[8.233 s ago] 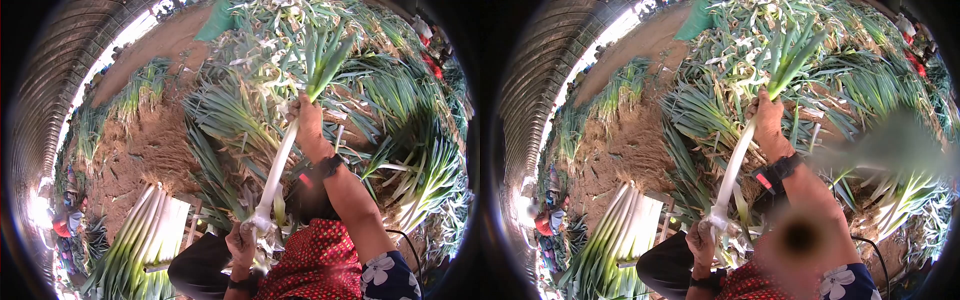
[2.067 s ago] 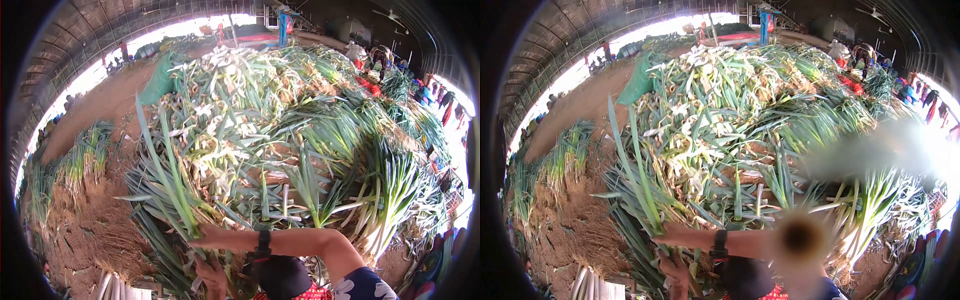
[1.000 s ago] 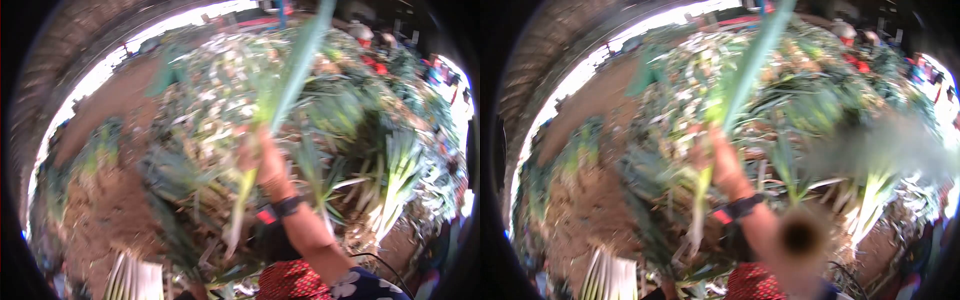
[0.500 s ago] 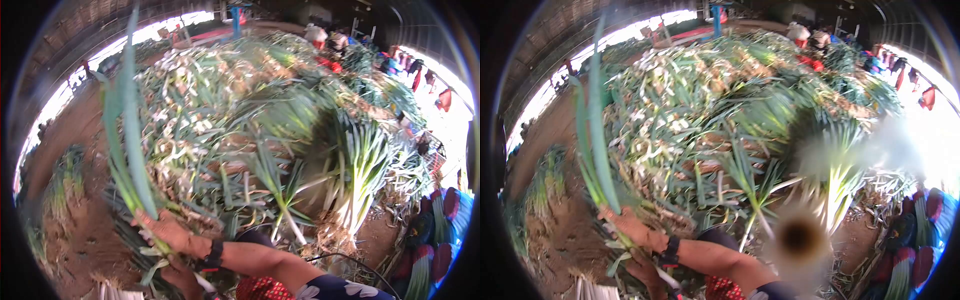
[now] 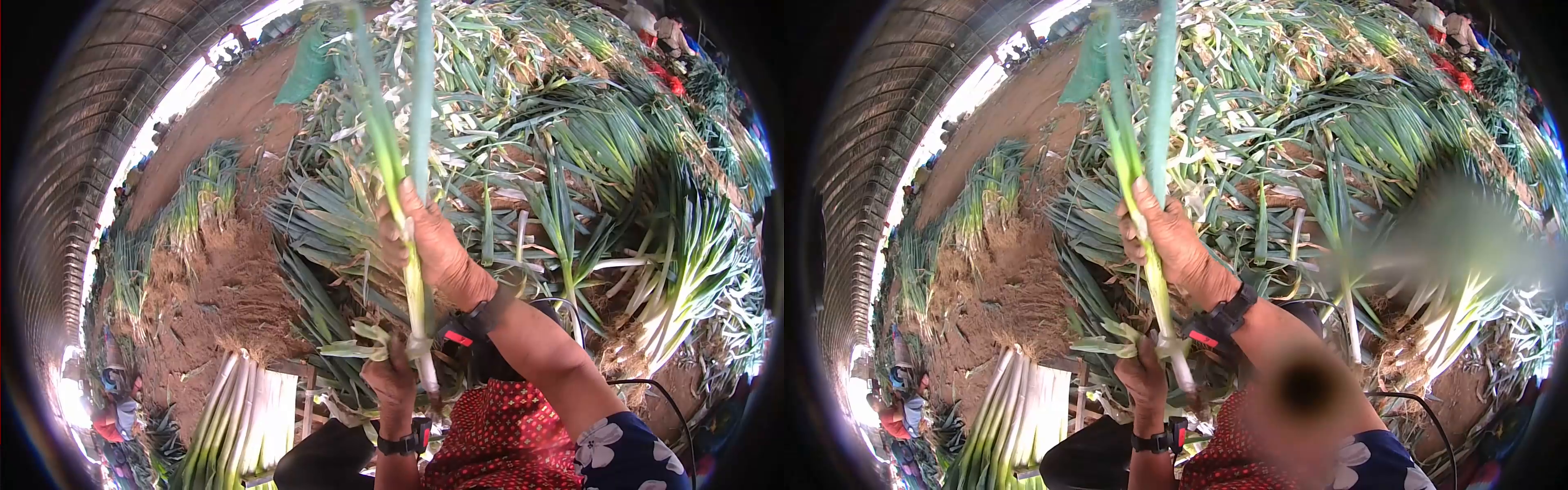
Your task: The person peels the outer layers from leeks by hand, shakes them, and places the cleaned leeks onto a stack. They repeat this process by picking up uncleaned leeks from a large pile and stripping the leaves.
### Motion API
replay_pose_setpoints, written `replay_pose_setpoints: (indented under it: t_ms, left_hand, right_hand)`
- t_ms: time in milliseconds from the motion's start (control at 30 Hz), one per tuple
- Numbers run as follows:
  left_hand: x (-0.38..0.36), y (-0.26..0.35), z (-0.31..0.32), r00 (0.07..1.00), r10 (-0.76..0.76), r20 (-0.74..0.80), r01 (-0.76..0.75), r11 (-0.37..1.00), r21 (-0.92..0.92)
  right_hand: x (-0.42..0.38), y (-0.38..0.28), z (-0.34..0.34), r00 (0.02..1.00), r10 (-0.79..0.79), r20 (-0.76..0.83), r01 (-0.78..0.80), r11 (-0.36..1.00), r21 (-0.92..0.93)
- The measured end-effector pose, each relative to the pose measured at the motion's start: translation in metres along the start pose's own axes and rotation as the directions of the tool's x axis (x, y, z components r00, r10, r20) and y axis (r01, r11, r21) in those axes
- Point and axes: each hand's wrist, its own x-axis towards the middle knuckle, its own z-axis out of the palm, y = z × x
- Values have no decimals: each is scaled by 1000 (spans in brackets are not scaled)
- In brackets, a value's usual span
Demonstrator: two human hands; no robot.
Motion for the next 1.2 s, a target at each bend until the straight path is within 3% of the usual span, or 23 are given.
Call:
replay_pose_setpoints:
  t_ms: [33, 133, 200, 267, 300, 467, 533, 600, 667, 867, 900, 933, 1000, 1067, 1100, 1133, 1200]
  left_hand:
    - [-10, -12, -1, 993, -115, -12, 115, 993, -16]
    - [-30, -33, -15, 973, -231, 6, 230, 970, -79]
    - [-38, -45, -22, 970, -245, -6, 244, 969, -39]
    - [-46, -59, -26, 966, -253, -56, 258, 958, 125]
    - [-50, -65, -32, 947, -320, -26, 320, 935, 150]
    - [-61, -97, -43, 957, -268, -110, 282, 950, 134]
    - [-59, -99, -48, 930, -350, -109, 367, 887, 282]
    - [-58, -105, -51, 921, -370, -119, 389, 881, 270]
    - [-63, -127, -53, 885, -445, -137, 462, 802, 379]
    - [-87, -173, -61, 770, -604, -205, 620, 634, 462]
    - [-85, -171, -67, 659, -735, -157, 673, 484, 560]
    - [-85, -168, -70, 658, -736, -159, 673, 481, 561]
    - [-82, -151, -81, 640, -767, -45, 530, 399, 748]
    - [-66, -137, -81, 607, -794, -28, 532, 381, 756]
    - [-66, -140, -79, 808, -582, 89, 451, 709, 542]
    - [-55, -125, -77, 948, -299, 110, 262, 928, 266]
    - [-34, -68, -57, 959, -121, 257, 123, 992, 8]
  right_hand:
    - [1, -1, -1, 1000, -12, -24, 13, 1000, 20]
    - [5, -6, -8, 994, -84, -69, 87, 995, 38]
    - [8, -14, -11, 980, -174, -97, 179, 983, 50]
    - [6, -27, -9, 966, -210, -151, 220, 974, 50]
    - [7, -32, -13, 962, -227, -154, 240, 968, 75]
    - [9, -50, -29, 923, -345, -168, 372, 914, 165]
    - [9, -52, -35, 919, -366, -146, 388, 906, 167]
    - [10, -55, -40, 902, -403, -153, 424, 893, 149]
    - [11, -59, -45, 880, -441, -177, 466, 873, 143]
    - [11, -52, -38, 867, -451, -214, 480, 871, 109]
    - [10, -51, -35, 861, -448, -240, 478, 874, 84]
    - [8, -50, -33, 854, -446, -267, 476, 878, 57]
    - [11, -43, -30, 867, -431, -252, 451, 892, 26]
    - [11, -41, -28, 865, -458, -205, 473, 881, 25]
    - [12, -39, -30, 868, -450, -209, 465, 885, 26]
    - [13, -38, -31, 871, -440, -218, 459, 888, 40]
    - [18, -34, -28, 874, -434, -218, 457, 887, 62]
